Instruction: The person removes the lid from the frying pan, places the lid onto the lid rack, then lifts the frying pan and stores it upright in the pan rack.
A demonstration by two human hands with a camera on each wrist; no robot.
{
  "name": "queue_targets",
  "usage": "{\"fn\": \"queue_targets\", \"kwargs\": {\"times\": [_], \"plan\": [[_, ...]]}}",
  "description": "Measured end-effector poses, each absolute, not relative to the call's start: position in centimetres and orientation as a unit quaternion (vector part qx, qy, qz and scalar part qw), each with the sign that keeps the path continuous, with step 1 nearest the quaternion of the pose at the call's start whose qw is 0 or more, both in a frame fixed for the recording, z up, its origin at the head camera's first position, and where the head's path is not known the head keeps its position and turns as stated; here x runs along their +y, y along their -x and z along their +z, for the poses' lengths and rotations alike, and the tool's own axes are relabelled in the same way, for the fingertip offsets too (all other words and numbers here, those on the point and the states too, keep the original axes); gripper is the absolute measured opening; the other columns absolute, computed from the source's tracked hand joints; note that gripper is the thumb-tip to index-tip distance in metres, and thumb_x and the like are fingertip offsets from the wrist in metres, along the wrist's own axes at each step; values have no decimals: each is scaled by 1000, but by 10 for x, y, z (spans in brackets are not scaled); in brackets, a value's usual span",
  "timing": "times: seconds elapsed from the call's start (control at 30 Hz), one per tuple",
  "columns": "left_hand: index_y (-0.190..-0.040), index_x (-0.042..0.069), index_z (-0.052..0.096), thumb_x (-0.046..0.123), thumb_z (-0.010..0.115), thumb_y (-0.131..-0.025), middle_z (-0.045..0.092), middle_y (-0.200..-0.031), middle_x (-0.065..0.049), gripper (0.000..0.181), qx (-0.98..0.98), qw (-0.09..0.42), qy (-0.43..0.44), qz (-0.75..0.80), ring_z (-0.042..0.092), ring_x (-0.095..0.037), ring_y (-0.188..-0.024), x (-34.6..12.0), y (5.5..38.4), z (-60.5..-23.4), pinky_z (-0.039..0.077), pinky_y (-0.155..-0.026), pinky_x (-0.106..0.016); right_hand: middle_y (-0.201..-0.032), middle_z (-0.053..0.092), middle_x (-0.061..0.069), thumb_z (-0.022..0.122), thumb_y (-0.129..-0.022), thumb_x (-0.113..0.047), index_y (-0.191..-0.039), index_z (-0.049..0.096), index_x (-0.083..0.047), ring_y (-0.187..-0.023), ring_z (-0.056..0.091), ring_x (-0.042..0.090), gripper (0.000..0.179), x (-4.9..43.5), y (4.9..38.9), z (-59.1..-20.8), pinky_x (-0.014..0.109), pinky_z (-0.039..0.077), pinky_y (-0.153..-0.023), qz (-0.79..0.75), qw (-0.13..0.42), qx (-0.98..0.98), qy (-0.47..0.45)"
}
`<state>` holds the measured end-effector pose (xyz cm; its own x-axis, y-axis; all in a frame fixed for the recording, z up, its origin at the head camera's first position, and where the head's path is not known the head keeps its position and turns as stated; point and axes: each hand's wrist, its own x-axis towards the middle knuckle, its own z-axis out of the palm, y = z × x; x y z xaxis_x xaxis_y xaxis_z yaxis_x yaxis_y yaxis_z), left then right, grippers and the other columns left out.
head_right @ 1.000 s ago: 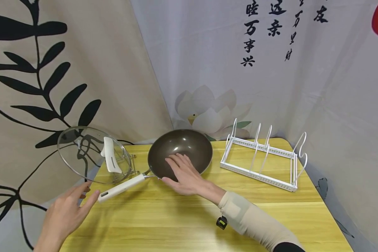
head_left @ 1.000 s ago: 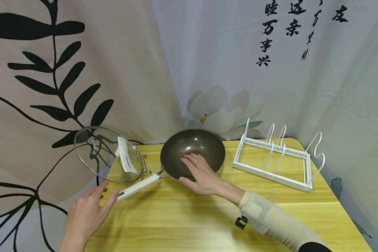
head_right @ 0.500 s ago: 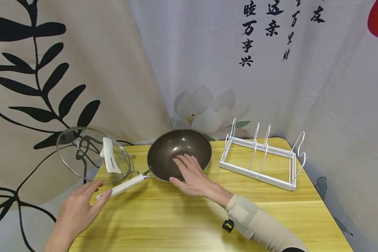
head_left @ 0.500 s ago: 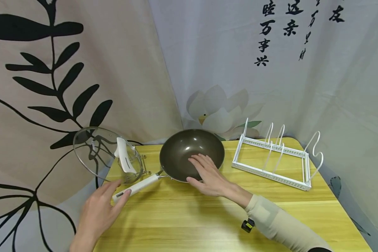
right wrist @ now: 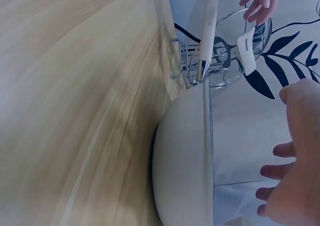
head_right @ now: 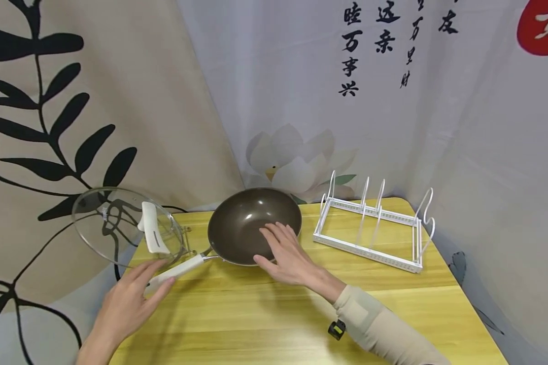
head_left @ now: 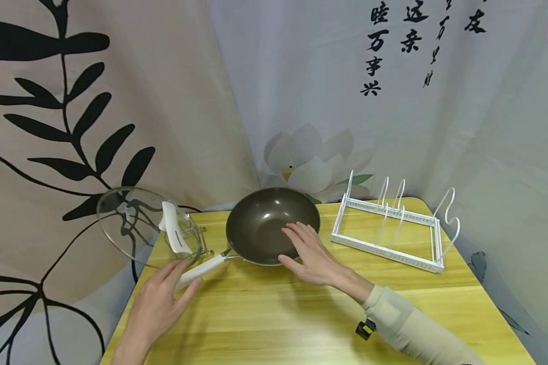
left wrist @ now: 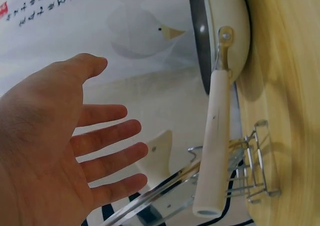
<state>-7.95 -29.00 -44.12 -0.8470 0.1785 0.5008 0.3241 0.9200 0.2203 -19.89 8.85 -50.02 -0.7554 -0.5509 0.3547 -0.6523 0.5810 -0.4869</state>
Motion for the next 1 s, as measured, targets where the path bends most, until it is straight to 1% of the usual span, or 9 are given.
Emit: {"fn": "queue_targets", "kwargs": {"times": [0.07,0.23,0.4,0.5,0.8,1.0], "plan": [[-136,2,77,26,91,-96,80,-129,-24,48,-949,241,137,-152,81,-45,-101,-289,81,-444,68,-80,-64,-177,43,25,64,-112,-47,-171,44,-4,-170,32,52,76,91,198,-501,72,21,-142,305,83,-888,-334],[-140,4,76,31,89,-98,78,-134,-24,51,-952,223,138,-158,80,-47,-104,-288,84,-449,67,-82,-65,-177,43,26,64,-112,-47,-170,45,-3,-170,31,52,74,97,198,-504,74,21,-141,306,86,-893,-319],[-143,5,74,36,86,-101,76,-139,-26,54,-960,196,128,-152,79,-50,-111,-288,88,-453,65,-88,-70,-179,41,24,66,-111,-47,-171,44,-4,-171,30,52,77,104,196,-507,72,19,-142,310,76,-897,-305],[-144,5,73,39,85,-102,75,-141,-27,55,-963,187,127,-144,78,-52,-112,-289,91,-455,64,-89,-72,-178,41,25,66,-111,-48,-171,43,-4,-171,30,52,78,107,195,-509,72,19,-142,311,76,-899,-299],[-143,5,74,37,86,-101,75,-140,-29,54,-968,170,129,-130,79,-51,-109,-292,98,-464,66,-85,-69,-178,42,25,66,-111,-49,-171,45,-4,-171,30,53,78,110,192,-512,71,23,-141,312,87,-904,-279],[-142,4,74,42,84,-103,76,-139,-27,55,-975,146,116,-124,80,-50,-108,-293,103,-467,67,-82,-66,-180,39,24,65,-111,-50,-171,44,-3,-172,29,51,79,113,190,-516,70,23,-142,303,88,-913,-259]]}}
